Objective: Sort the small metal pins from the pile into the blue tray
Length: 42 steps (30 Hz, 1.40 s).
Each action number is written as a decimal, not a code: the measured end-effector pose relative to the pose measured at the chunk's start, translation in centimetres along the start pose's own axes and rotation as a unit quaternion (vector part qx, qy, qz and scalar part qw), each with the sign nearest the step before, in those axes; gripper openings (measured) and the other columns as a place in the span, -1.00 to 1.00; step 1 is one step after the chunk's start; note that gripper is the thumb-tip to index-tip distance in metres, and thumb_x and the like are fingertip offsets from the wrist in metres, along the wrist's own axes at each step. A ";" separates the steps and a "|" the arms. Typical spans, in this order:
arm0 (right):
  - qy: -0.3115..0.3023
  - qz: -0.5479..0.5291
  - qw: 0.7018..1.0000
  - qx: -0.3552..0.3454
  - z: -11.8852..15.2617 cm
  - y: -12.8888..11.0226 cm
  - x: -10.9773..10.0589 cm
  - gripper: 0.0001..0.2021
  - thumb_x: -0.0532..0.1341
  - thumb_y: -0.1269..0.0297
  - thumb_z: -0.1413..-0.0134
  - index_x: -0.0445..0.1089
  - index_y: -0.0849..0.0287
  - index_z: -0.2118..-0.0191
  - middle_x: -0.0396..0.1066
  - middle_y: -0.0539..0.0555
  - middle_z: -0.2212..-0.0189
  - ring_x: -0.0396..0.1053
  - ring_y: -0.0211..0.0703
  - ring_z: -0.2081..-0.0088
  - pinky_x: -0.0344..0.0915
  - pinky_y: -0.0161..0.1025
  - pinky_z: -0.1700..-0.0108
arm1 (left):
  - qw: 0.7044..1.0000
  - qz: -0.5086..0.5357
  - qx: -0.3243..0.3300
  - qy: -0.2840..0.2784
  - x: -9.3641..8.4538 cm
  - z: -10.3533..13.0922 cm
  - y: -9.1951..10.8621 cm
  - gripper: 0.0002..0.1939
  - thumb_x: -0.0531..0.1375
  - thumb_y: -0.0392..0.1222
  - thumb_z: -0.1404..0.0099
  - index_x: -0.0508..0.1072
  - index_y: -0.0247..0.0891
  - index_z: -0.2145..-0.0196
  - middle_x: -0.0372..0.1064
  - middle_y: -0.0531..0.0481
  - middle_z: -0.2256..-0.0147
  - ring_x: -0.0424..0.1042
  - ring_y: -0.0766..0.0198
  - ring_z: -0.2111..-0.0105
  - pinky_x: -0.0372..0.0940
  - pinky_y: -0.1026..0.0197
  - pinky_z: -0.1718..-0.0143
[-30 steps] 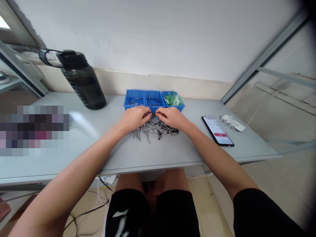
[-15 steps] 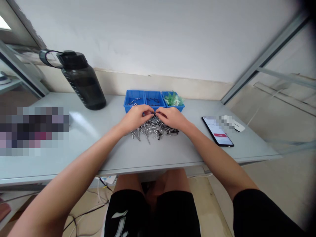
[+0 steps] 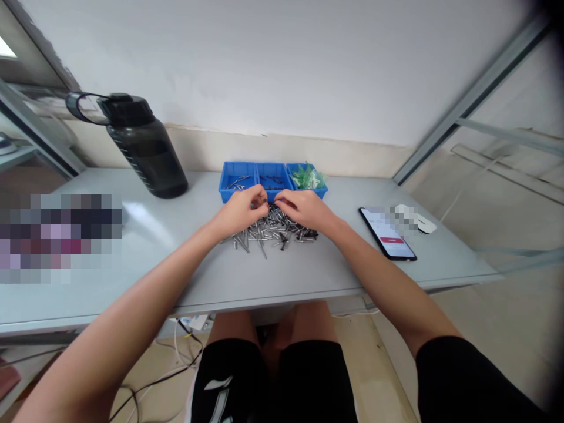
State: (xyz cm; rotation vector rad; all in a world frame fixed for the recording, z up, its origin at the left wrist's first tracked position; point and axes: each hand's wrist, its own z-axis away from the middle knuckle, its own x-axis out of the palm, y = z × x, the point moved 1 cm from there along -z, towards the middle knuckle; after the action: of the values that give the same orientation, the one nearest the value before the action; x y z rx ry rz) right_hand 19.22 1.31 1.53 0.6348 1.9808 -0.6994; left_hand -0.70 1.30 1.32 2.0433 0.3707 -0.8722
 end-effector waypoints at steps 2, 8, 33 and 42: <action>0.008 -0.010 1.000 -0.011 0.0 -0.1 -0.1 -0.75 0.04 0.22 -0.31 0.40 0.17 0.10 0.47 0.02 0.37 0.34 -0.24 0.37 0.13 -0.30 0.27 | 1.000 -0.013 0.011 -0.012 0.1 0.0 -0.2 -0.94 0.12 -0.21 -0.26 0.32 -0.24 0.35 0.37 0.07 0.45 0.34 0.33 0.45 0.24 0.27 0.39; -0.005 -0.011 1.000 -0.006 0.0 -0.1 0.0 -0.76 0.04 0.25 -0.30 0.40 0.17 0.08 0.48 0.03 0.35 0.35 -0.23 0.36 0.15 -0.30 0.26 | 0.999 -0.012 0.040 -0.028 0.3 -0.1 -0.7 -0.89 0.10 -0.22 -0.34 0.42 -0.25 0.25 0.47 0.02 0.33 0.42 0.30 0.35 0.27 0.26 0.31; -0.015 -0.014 1.000 0.021 0.0 0.3 0.2 -0.81 0.09 0.23 -0.26 0.41 0.15 0.15 0.50 0.01 0.40 0.39 -0.21 0.36 0.16 -0.29 0.28 | 0.992 -0.116 0.028 -0.032 -0.1 -0.2 -0.9 -0.80 0.11 -0.18 -0.36 0.54 -0.21 0.20 0.52 0.00 0.29 0.43 0.26 0.33 0.24 0.23 0.28; 0.012 -0.042 0.999 -0.022 0.0 0.5 0.3 -0.84 0.10 0.28 -0.24 0.33 0.16 0.11 0.44 0.11 0.16 0.37 -0.20 0.27 0.23 -0.24 0.16 | 0.990 -0.131 0.041 -0.035 0.0 -0.3 -0.9 -0.80 0.09 -0.21 -0.39 0.52 -0.21 0.20 0.53 -0.01 0.24 0.45 0.22 0.27 0.25 0.21 0.23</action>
State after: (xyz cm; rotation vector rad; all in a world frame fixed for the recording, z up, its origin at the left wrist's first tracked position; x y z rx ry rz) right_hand 19.42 1.69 1.14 0.5388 2.0495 -0.7003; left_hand -1.12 2.07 0.89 2.0632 0.5817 -1.1301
